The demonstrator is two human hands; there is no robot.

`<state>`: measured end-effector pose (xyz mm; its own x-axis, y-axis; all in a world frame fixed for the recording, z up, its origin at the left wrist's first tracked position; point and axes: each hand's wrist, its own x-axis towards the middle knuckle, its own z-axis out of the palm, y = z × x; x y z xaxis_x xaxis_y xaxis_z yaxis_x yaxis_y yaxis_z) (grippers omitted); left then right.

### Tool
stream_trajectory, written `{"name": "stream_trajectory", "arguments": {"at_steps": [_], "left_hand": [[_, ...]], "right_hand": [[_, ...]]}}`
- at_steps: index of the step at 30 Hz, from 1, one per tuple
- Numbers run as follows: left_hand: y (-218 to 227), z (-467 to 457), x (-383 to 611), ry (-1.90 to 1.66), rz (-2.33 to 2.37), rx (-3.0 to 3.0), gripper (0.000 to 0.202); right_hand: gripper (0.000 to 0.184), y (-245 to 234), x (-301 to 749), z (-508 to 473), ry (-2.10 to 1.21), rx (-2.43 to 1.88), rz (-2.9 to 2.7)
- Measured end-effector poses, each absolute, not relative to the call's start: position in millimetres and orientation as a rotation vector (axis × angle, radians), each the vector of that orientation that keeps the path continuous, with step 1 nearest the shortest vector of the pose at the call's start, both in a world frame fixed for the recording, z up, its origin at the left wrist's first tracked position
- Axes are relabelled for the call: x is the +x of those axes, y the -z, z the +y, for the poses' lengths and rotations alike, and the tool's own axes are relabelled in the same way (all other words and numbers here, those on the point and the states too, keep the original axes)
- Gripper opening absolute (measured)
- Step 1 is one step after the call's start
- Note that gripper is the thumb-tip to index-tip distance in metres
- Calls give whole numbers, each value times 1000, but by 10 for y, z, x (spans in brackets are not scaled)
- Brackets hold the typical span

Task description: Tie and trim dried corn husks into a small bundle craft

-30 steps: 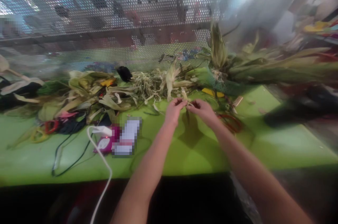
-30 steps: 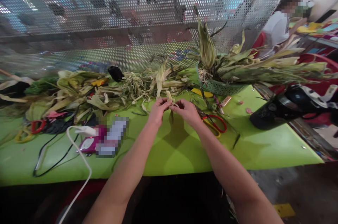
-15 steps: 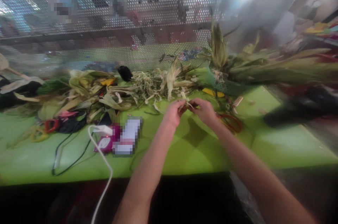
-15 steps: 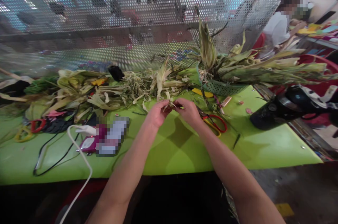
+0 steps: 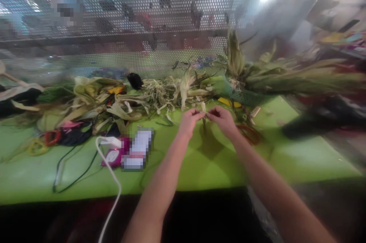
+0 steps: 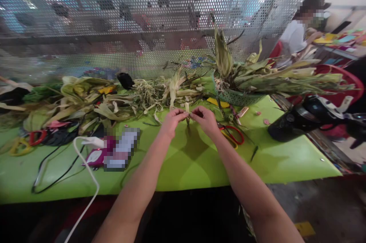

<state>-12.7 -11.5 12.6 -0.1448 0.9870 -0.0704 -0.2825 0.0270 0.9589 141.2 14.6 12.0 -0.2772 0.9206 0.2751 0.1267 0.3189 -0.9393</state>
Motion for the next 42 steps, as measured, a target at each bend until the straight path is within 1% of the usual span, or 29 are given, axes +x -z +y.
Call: {"name": "stream_trajectory", "arguments": {"at_steps": [4,7,13,17,19,21,23,25,27,30,32,34,36,37,39,42], "left_hand": [[-69,-58,-152,-1332,1115,812,19],[-23,-21,-213,-1283,1211,909,17],[157,79,-367,-1080,1585,1333,9],[214,105,-368,-958,1766,1452,12],[186,83,-349,-925,1832,1501,12],[142,53,-334,-875,1875,1566,11],[104,25,-330,-825,1910,1642,8],[77,5,-337,-810,1936,1709,6],[47,-10,-352,-767,1949,1767,11],[-47,-39,-371,-718,1987,1825,36],[-145,-76,-363,-879,2003,1832,48],[-244,-131,-322,-1163,1891,1830,50],[-313,-190,-250,-1348,1566,1801,47],[-330,-213,-205,-1372,1378,1747,47],[-331,-236,-121,-1311,1096,1596,49],[-289,-199,-64,-1322,883,1405,50]], "right_hand": [[25,-83,1413,170,-1012,-1006,-1713],[24,-74,1413,196,-950,-1052,-1765],[15,-235,1687,199,-592,-1215,-1820],[12,-293,2235,170,-339,-1415,-1852],[14,-257,2517,191,-176,-1580,-1895],[22,-192,2721,242,-82,-1683,-1981],[33,-118,2823,305,-57,-1718,-2118],[38,-55,2849,356,-57,-1746,-2199],[35,-23,2844,376,-47,-1760,-2210],[29,-64,2830,335,-61,-1664,-2137],[29,-155,2792,264,-117,-1519,-2070],[30,-280,2688,173,-172,-1373,-2034],[30,-414,2499,79,-208,-1276,-2025],[30,-476,2377,37,-226,-1234,-2034],[31,-572,2104,-26,-249,-1167,-2055],[28,-626,1722,-44,-281,-1079,-2094]]}}
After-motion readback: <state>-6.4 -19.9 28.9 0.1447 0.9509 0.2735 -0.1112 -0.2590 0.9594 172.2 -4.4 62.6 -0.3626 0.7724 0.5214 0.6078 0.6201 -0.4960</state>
